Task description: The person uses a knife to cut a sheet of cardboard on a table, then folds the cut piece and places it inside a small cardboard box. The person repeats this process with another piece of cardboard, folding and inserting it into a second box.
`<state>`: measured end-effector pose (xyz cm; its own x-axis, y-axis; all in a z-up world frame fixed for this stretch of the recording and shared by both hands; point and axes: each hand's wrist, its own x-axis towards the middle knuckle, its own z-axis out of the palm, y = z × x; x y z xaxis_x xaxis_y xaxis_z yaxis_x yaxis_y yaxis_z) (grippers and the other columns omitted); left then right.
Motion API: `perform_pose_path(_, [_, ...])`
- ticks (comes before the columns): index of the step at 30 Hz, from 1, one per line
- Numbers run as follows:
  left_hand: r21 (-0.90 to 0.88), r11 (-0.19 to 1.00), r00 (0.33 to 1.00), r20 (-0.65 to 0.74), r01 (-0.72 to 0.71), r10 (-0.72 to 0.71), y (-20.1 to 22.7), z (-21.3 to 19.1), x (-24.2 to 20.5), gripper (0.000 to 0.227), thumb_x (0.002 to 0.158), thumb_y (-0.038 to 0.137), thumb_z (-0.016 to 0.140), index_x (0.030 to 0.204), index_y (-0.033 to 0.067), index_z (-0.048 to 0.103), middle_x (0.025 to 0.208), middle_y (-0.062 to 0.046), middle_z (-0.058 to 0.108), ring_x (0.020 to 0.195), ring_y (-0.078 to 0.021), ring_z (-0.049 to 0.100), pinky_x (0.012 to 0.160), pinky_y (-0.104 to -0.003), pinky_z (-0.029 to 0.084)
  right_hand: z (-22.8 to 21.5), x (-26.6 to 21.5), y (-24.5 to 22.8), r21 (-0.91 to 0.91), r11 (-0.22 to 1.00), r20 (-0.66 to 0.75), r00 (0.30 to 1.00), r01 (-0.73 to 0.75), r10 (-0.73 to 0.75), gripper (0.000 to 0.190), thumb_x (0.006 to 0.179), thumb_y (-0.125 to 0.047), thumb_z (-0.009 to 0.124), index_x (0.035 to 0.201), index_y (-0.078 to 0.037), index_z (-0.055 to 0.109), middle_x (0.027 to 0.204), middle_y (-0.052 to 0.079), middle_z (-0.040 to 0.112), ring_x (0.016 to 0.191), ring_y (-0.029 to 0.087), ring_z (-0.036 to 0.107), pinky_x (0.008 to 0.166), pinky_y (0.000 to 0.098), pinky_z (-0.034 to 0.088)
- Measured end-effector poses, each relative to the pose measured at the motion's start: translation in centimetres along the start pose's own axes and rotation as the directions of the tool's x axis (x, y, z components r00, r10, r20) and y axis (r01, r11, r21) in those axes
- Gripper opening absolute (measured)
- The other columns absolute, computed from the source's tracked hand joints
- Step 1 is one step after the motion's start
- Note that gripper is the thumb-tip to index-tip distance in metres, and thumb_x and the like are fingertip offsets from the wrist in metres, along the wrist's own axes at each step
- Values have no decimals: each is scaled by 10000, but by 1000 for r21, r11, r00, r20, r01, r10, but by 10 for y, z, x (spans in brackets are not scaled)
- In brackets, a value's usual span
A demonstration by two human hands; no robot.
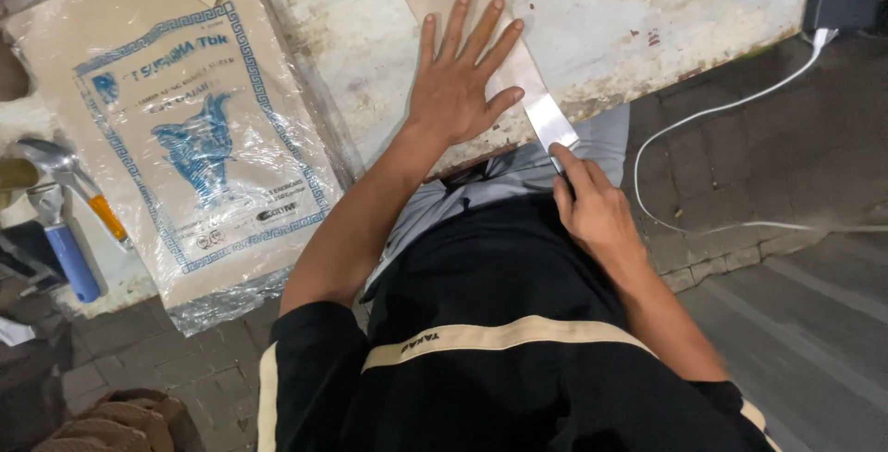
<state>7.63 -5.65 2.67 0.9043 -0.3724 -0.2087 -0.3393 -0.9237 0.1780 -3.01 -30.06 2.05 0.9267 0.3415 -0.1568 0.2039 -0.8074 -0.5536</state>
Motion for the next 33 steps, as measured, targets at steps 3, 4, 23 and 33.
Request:
perform_pose_path(3, [-16,1000,998,60,22,-21,1,-6,-1,738,1036,687,201,1620,265,38,1657,-2,-44,1483,-374,-107,1210,-591,-45,-5,-7,-5,-36,999,-29,1000,-8,7,419,1006,-166,512,1424,-188,506,1059,89,586,709,426,585,536,515,446])
perform_pose_path(4, [-2,1000,999,31,15,-15,1,-4,-1,744,1032,696,196,1620,263,55,1654,-7,-27,1471,-412,-91,1208,-606,-21,-7,-13,-5,-63,997,-30,999,-42,40,440,994,-177,527,1433,-196,504,1089,98,585,763,445,590,568,550,446])
perform_pose_path(23, [-31,997,995,69,-65,67,6,0,-6,832,925,734,65,1597,246,22,1660,-20,-12,1450,-435,-130,1180,-612,-71,6,-21,-6,-127,987,-88,992,-102,91,469,970,-184,554,1437,-204,515,1089,107,583,840,454,609,624,583,484])
perform_pose_path(33, [-43,988,969,205,150,-138,15,-17,-2,860,987,758,176,1598,216,-96,1622,-94,-192,1461,-353,-200,1178,-620,-98,7,-54,9,-119,989,-98,992,-90,78,485,982,-190,584,1451,-288,508,1093,46,612,721,390,607,507,507,449])
